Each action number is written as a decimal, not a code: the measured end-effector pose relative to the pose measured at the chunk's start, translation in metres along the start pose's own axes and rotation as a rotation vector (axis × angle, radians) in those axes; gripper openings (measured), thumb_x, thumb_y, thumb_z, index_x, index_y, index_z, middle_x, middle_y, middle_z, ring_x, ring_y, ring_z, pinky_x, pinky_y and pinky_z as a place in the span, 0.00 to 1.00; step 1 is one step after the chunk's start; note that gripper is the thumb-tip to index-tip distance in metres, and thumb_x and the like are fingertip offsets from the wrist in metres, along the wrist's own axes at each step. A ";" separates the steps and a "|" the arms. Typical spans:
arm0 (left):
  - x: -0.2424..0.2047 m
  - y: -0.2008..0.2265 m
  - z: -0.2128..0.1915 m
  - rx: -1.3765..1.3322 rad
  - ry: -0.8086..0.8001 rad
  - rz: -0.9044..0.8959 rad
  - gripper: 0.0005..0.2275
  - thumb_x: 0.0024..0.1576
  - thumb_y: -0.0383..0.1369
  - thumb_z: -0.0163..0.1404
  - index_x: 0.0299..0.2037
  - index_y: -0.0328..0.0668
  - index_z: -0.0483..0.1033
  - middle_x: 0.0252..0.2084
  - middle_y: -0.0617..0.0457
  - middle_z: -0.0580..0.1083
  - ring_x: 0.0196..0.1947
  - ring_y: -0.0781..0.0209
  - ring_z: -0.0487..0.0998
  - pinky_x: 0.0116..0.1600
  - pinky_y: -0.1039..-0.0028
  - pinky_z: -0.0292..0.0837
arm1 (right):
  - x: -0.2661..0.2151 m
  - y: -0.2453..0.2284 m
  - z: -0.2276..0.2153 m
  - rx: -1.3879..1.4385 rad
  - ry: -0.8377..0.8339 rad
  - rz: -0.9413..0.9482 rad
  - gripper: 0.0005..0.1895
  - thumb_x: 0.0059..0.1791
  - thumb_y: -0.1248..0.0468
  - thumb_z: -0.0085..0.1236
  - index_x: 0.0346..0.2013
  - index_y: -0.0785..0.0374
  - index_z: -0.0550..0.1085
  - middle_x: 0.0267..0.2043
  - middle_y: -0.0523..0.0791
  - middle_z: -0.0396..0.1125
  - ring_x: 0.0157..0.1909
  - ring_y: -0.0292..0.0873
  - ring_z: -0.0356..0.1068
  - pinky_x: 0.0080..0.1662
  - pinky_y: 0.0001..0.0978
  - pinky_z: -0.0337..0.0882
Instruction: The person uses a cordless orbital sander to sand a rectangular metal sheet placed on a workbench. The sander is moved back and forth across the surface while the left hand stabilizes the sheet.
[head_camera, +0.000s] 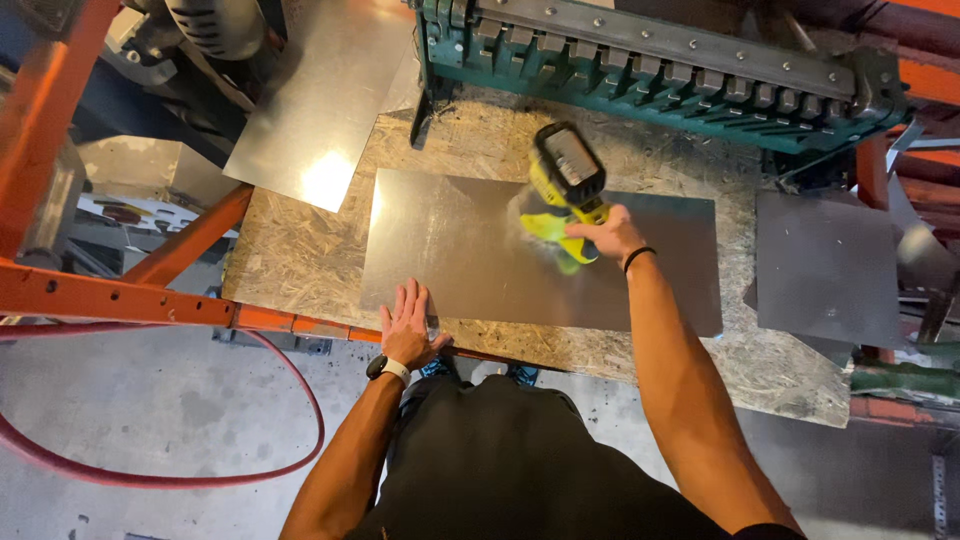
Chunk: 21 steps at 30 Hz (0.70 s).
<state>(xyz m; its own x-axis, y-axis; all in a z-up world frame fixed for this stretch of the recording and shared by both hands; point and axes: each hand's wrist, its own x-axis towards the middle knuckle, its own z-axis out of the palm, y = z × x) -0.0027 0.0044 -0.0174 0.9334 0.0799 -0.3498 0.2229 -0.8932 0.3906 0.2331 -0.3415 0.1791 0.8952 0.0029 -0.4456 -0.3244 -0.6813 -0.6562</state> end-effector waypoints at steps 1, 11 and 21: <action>0.001 -0.001 0.002 0.011 0.001 -0.002 0.55 0.54 0.56 0.66 0.87 0.52 0.43 0.91 0.50 0.38 0.90 0.45 0.38 0.84 0.28 0.39 | -0.012 -0.013 -0.006 -0.130 -0.071 -0.026 0.12 0.47 0.74 0.73 0.41 0.81 0.82 0.46 0.64 0.80 0.51 0.63 0.81 0.53 0.52 0.75; -0.001 -0.002 -0.002 -0.027 -0.018 -0.027 0.53 0.56 0.56 0.65 0.87 0.55 0.44 0.92 0.53 0.38 0.90 0.47 0.39 0.85 0.30 0.40 | -0.009 0.053 0.069 -0.188 -0.262 0.079 0.49 0.39 0.43 0.85 0.65 0.65 0.73 0.65 0.56 0.76 0.67 0.61 0.76 0.67 0.56 0.77; 0.000 -0.001 0.004 0.048 0.015 -0.015 0.51 0.59 0.59 0.60 0.87 0.55 0.42 0.92 0.53 0.36 0.90 0.47 0.37 0.85 0.34 0.39 | 0.014 0.114 0.040 -0.124 -0.502 -0.151 0.33 0.35 0.63 0.88 0.55 0.51 0.86 0.51 0.43 0.83 0.54 0.48 0.80 0.55 0.46 0.79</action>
